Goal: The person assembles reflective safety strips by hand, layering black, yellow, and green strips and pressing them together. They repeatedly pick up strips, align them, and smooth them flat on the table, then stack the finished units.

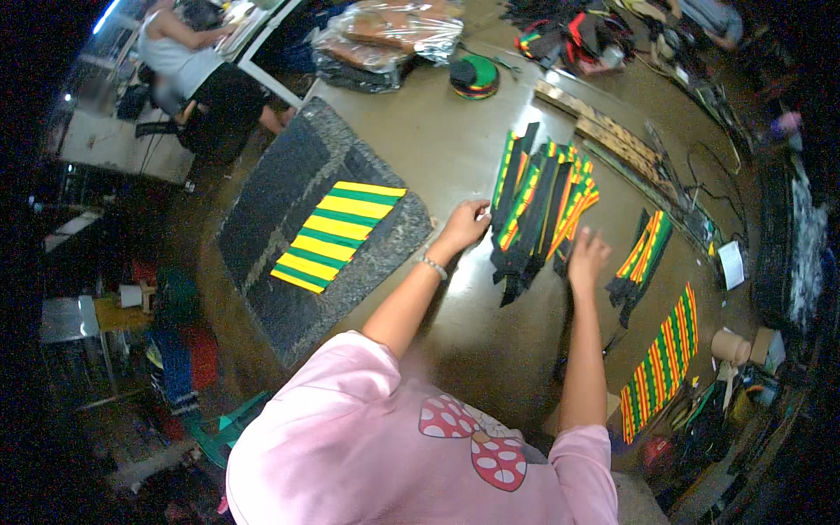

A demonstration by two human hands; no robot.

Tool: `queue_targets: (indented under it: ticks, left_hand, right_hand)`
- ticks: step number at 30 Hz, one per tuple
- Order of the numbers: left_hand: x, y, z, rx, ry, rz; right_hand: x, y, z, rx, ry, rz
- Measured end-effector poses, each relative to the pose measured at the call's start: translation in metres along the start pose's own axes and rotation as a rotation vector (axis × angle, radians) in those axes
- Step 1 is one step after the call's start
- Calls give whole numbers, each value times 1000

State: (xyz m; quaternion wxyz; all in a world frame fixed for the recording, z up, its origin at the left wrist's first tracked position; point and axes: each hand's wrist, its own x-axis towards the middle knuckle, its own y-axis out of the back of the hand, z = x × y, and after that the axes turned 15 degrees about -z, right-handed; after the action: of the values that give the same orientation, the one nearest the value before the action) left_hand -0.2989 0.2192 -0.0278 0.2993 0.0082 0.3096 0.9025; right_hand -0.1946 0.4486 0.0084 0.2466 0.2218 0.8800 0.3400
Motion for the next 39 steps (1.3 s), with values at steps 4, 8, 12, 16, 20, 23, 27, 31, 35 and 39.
queue_targets:
  ticks: [4, 8, 12, 16, 20, 23, 27, 31, 35, 39]
  left_hand:
    - [-95, 37, -3, -107, -23, 122]
    - [-234, 86, -47, -130, 133, 429]
    - [-362, 152, -129, 28, 455, 952]
    - [-469, 188, -199, 20, 1122, 1094]
    - [-503, 186, -244, -741, 1005, 1066]
    - [-484, 175, -266, -855, 944, 1066]
    - [-462, 172, -269, -490, 1240, 959]
    - [-454, 172, -256, -453, 1264, 969]
    - [-458, 177, -262, -384, 1231, 1061]
    - [-478, 187, -288, -274, 1166, 1000]
  right_hand:
    - [-36, 8, -59, 90, 478, 211]
    - [-70, -68, -143, 106, 834, -242]
    - [-62, -170, -205, -174, 807, -456]
    - [-46, -224, -225, -601, 593, -484]
    - [-64, -227, -245, -681, 682, -282]
    - [-84, -196, -273, -466, 775, -513]
    - [-111, -124, -310, -55, 830, -819]
    - [-129, -55, -326, 238, 725, -666]
    - [-106, -11, -301, 706, 650, -315]
    - [-54, -24, -218, 1150, 452, -10]
